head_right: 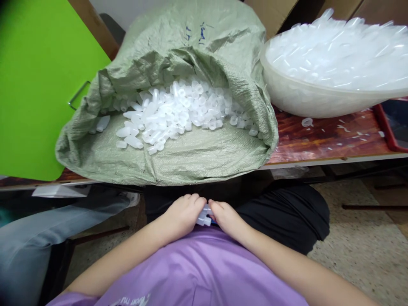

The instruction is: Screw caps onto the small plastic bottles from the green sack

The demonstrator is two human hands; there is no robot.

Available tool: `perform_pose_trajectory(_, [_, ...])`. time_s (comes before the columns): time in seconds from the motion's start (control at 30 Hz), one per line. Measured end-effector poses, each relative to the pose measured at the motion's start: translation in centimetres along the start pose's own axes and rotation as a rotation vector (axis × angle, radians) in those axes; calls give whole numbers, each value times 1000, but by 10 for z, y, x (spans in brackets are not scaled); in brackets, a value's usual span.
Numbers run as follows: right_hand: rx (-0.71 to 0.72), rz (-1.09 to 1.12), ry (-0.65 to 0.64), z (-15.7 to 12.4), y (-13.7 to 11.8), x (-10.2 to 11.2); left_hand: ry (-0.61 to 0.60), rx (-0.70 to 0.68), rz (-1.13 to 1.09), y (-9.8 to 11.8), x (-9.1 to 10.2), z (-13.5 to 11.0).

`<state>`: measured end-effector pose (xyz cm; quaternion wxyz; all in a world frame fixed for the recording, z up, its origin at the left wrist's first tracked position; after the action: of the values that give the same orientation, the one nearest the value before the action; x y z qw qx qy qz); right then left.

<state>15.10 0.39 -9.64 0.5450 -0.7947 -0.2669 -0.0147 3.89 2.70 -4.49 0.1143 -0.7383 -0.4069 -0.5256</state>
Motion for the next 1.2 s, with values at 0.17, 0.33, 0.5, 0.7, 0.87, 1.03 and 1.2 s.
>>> perform_pose_trajectory(0.17, [-42,-177,153,8,-3,30,120,83,-11,-10,-3,17])
perform_pose_trajectory(0.33, [45,-562,-66,-17,-38,68,282,217,-222,-31,7,40])
perform_pose_trajectory(0.5, [429,-752,377,-9,-108,119,288,146,-332,-34,17,36])
perform_pose_trajectory(0.7, [285,-1075,611,81,-130,153,81,232,-406,-33,5,3])
perform_pose_trajectory(0.87, [248,-1081,653,95,-129,156,181,213,-651,-38,6,-18])
perform_pose_trajectory(1.03, [402,-688,488,36,-125,137,207,175,-706,-38,13,-22])
perform_pose_trajectory(1.2, [603,-595,-50,-16,-106,77,199,115,-647,-27,27,-17])
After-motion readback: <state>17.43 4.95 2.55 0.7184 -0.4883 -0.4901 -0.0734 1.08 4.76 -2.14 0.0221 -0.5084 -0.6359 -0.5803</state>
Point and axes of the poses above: each hand's wrist, its own z-axis towards the middle knuckle, its own x-axis out of the back of the hand, y = z × x, the point moved 4 cm from there along z, towards the middle knuckle
